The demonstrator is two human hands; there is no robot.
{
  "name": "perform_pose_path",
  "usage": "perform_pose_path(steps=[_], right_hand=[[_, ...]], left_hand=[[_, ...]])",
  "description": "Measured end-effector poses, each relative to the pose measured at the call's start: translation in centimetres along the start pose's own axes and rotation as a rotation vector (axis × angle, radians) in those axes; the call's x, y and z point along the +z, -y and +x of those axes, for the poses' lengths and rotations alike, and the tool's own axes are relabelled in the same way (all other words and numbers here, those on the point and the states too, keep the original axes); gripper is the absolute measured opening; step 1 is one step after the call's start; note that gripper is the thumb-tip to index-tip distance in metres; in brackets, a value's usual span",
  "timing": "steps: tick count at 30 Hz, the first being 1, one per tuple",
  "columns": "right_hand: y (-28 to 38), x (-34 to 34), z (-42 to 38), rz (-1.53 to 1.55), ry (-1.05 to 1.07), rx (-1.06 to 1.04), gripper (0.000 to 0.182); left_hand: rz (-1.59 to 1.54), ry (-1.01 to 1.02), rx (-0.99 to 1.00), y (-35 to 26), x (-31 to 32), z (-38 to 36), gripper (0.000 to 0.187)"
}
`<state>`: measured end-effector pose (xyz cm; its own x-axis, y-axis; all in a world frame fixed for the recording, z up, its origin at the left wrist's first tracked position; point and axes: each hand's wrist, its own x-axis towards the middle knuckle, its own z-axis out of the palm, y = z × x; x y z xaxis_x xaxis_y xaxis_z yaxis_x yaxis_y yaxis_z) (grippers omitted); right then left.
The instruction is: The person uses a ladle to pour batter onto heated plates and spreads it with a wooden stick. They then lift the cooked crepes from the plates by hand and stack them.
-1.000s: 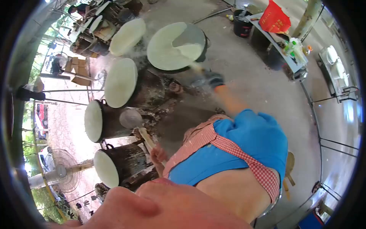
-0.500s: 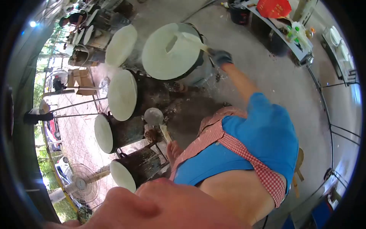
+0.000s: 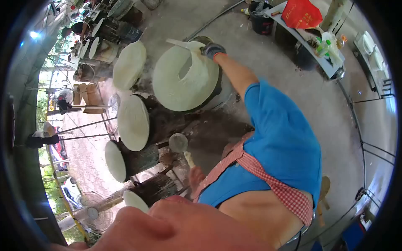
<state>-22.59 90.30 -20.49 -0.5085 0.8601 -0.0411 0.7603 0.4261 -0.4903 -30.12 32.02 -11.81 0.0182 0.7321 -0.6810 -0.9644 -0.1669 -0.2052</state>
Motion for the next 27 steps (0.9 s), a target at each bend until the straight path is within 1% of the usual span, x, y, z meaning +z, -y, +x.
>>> perform_pose_path(steps=[1,2,3,4,5,6,7,8,9,11,12,13,14,15,17,18,19,20,21,22,23,24,25,27], right_hand=[[0.2,1.1,-1.5,0.021,-0.005,0.003,0.047],[-0.4,1.4,-4.0,0.487,0.014,0.119,0.048],[-0.5,1.0,-5.7,0.938,0.029,0.217,0.049],[0.0,2.7,-7.0,0.962,0.025,0.179,0.049],[1.2,5.8,-10.0,1.003,0.039,0.165,0.049],[4.6,5.0,-14.0,0.694,0.032,0.089,0.046],[7.9,1.3,-16.4,0.358,0.028,0.010,0.044],[8.9,-0.3,-17.4,0.335,0.160,0.060,0.042],[7.4,0.2,-17.1,0.289,0.140,0.073,0.041],[3.2,-1.2,-17.2,0.333,0.033,0.209,0.039],[1.9,-1.4,-17.9,0.451,0.007,0.263,0.038],[1.5,-0.1,-19.3,0.575,-0.003,0.277,0.037],[2.1,2.1,-20.9,0.692,0.009,0.249,0.036],[3.8,4.5,-22.5,0.721,0.015,0.186,0.035],[7.1,5.7,-24.8,0.671,0.038,0.084,0.033],[7.0,5.5,-24.7,0.691,0.065,0.083,0.032],[5.9,4.9,-24.4,0.720,0.077,0.105,0.031],[4.3,4.5,-23.5,0.765,0.078,0.146,0.031],[2.6,3.8,-22.2,0.828,0.053,0.224,0.030],[1.1,3.1,-20.1,0.865,-0.006,0.288,0.029],[-0.2,2.6,-17.7,0.848,-0.083,0.321,0.028],[-3.0,3.9,-14.5,0.546,-0.252,0.227,0.030],[-3.0,3.6,-12.3,0.558,-0.257,0.221,0.030],[-1.4,2.3,-9.6,0.074,-0.020,0.226,0.033]], left_hand=[[0.162,-0.003,0.040,-0.3,-0.5,-0.7,0.029],[0.321,0.013,0.074,-0.8,-0.8,-0.5,0.029],[0.329,0.046,0.069,-1.6,-1.4,0.5,0.029],[0.309,0.142,-0.007,-2.2,-2.3,1.2,0.029],[0.292,0.204,-0.080,-3.3,-3.6,0.4,0.028],[0.288,0.186,-0.087,-3.8,-3.3,-0.3,0.028],[0.321,0.010,0.053,-3.6,-2.2,0.7,0.028],[0.353,-0.193,0.190,-3.3,-2.1,0.3,0.029],[0.340,-0.239,0.181,-3.4,-2.5,-1.4,0.029],[0.010,0.034,-0.030,-4.8,-1.6,-1.8,0.029],[0.007,0.033,-0.033,-5.2,-2.1,-2.1,0.029],[0.055,0.060,-0.015,-5.8,-3.0,-2.5,0.029],[0.107,0.090,0.000,-6.5,-3.4,-2.7,0.030],[0.106,0.101,-0.012,-7.2,-3.3,-2.0,0.030],[-0.041,0.077,-0.033,-7.2,-2.2,-1.7,0.030],[-0.074,0.042,0.019,-6.6,-1.2,-1.6,0.031],[-0.078,0.056,0.022,-6.5,-1.2,-1.2,0.031],[-0.106,0.104,-0.046,-6.8,-1.3,-1.3,0.031],[-0.125,0.156,-0.112,-7.5,-1.2,-1.5,0.031],[-0.111,0.179,-0.100,-8.2,-1.5,-1.3,0.031],[-0.028,0.292,-0.186,-8.8,-2.4,-1.2,0.032],[0.057,0.395,-0.273,-9.1,-2.6,-0.8,0.033],[0.068,0.398,-0.266,-8.9,-2.1,-0.5,0.033],[-0.094,0.305,-0.223,-8.3,-1.1,-0.7,0.035]])
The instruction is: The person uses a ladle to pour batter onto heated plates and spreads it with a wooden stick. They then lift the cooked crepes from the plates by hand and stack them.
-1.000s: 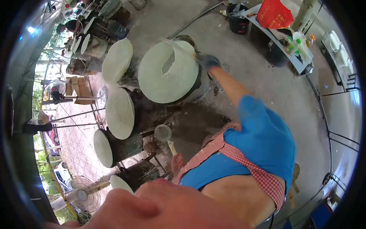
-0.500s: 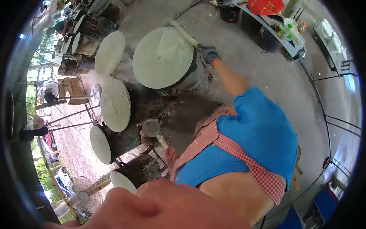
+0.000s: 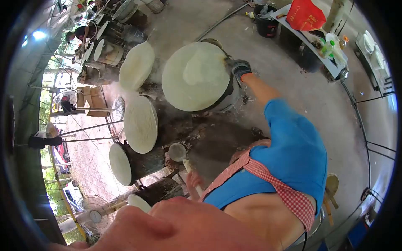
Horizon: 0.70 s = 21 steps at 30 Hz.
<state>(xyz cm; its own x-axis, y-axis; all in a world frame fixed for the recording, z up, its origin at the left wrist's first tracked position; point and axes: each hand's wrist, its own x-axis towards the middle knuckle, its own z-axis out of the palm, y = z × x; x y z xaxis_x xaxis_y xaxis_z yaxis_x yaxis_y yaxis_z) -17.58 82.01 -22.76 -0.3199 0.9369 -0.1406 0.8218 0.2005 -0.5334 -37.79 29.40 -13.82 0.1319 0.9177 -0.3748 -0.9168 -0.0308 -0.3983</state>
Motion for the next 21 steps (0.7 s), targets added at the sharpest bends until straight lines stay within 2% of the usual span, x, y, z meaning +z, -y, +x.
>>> perform_pose_path(steps=[1,2,4,5,6,7,8,9,10,12,13,14,16,18,20,21], right_hand=[[5.4,-5.1,-4.7,-0.128,-0.006,-0.180,0.034],[4.9,-4.7,-5.1,-0.125,0.007,-0.179,0.034],[3.4,-4.7,-6.0,-0.358,0.108,-0.491,0.034],[2.5,-5.7,-6.5,-0.378,0.056,-0.604,0.034],[1.3,-5.8,-6.7,-0.384,0.070,-0.619,0.034],[0.0,-5.8,-6.8,-0.310,-0.019,-0.442,0.035],[-0.9,-5.8,-6.6,-0.242,-0.115,-0.266,0.036],[-2.3,-2.4,-6.7,-0.143,0.105,0.041,0.038],[-1.5,-3.2,-8.2,-0.155,0.115,0.034,0.038],[1.9,-5.8,-12.7,-0.376,0.101,-0.266,0.034],[-2.9,-2.5,-10.6,-0.317,0.017,-0.318,0.032],[-3.5,-3.1,-11.6,-0.321,0.029,-0.330,0.032],[-2.5,-5.0,-14.4,-0.316,-0.154,-0.055,0.032],[-1.5,-3.1,-17.4,-0.502,-0.139,-0.119,0.033],[1.1,0.3,-19.5,-0.436,-0.078,-0.168,0.035],[1.5,1.7,-21.0,-0.375,-0.017,-0.133,0.036]], left_hand=[[0.043,0.049,-0.081,-1.5,-0.9,0.4,0.035],[0.045,0.021,-0.084,-1.9,-0.7,1.0,0.035],[0.071,-0.026,-0.067,-2.8,0.5,2.9,0.034],[0.097,-0.044,-0.050,-3.6,1.0,4.2,0.034],[0.394,0.048,-0.077,-6.2,0.0,5.7,0.034],[0.461,0.173,-0.116,-6.0,1.8,7.6,0.033],[0.319,0.025,0.000,-6.3,2.6,9.0,0.033],[0.230,-0.152,0.084,-5.1,6.0,12.1,0.033],[0.306,-0.152,0.113,-4.5,7.6,13.8,0.033],[0.401,-0.106,-0.014,-5.2,9.2,17.2,0.029],[0.538,-0.150,0.125,-4.0,10.1,18.4,0.024],[0.676,-0.196,0.269,-2.0,11.4,19.2,0.020],[0.989,-0.336,0.494,1.5,13.7,20.7,0.020],[0.991,-0.301,0.504,1.7,12.0,22.8,0.015],[0.994,-0.417,0.611,4.2,11.5,24.6,0.016],[0.913,-0.374,0.526,3.7,10.2,25.8,0.019]])
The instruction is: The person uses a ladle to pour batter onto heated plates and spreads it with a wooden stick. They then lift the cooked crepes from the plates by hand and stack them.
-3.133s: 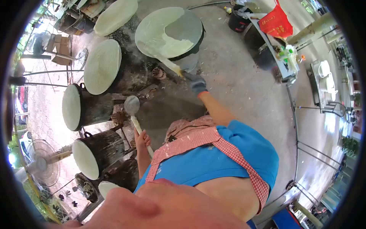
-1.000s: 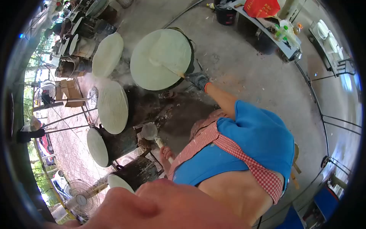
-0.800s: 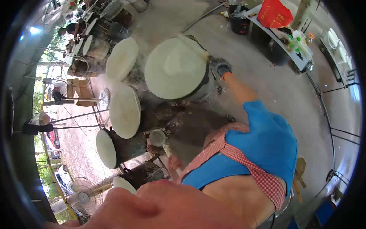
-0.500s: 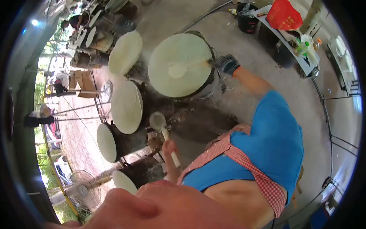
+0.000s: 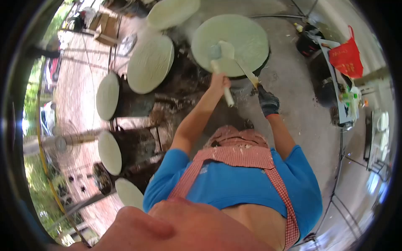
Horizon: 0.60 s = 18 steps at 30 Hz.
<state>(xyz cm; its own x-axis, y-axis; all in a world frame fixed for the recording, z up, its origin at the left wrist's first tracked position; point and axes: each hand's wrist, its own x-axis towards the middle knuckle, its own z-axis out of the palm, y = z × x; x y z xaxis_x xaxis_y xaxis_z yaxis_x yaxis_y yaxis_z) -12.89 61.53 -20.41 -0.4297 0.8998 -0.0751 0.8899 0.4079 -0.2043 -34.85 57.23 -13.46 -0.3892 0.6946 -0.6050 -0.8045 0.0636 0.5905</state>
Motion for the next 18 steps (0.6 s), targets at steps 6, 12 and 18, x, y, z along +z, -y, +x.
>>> perform_pose_path(steps=[6,12,18], right_hand=[[3.7,-5.0,-3.3,-0.274,-0.042,-0.172,0.036],[8.9,-4.4,-4.0,0.168,-0.354,-0.450,0.043],[11.8,-2.0,-0.7,0.327,-0.003,-0.400,0.044]], left_hand=[[-0.127,0.285,-0.097,-3.1,-9.3,-11.0,0.011],[-0.960,0.513,-0.656,-5.8,-14.4,-14.6,0.039],[-1.119,0.424,-0.457,-6.6,-18.0,-18.9,0.039]])
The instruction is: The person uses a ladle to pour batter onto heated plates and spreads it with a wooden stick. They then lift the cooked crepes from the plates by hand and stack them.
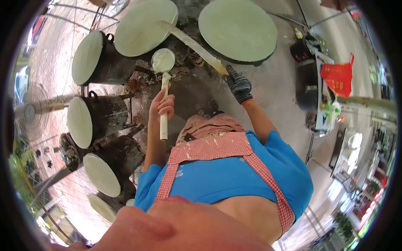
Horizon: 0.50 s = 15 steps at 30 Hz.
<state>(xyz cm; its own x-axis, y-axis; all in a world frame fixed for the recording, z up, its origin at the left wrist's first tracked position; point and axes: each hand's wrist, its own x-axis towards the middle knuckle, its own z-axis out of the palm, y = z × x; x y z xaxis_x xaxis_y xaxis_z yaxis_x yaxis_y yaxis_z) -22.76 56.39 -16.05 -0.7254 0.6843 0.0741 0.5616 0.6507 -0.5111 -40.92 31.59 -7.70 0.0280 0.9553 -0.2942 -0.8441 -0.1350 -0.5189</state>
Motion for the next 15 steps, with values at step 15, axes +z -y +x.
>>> perform_pose_path(steps=[15], right_hand=[[6.4,0.6,5.8,-0.152,0.379,-0.105,0.045]], left_hand=[[-0.121,-0.064,0.274,-4.1,-5.4,-10.8,0.038]])
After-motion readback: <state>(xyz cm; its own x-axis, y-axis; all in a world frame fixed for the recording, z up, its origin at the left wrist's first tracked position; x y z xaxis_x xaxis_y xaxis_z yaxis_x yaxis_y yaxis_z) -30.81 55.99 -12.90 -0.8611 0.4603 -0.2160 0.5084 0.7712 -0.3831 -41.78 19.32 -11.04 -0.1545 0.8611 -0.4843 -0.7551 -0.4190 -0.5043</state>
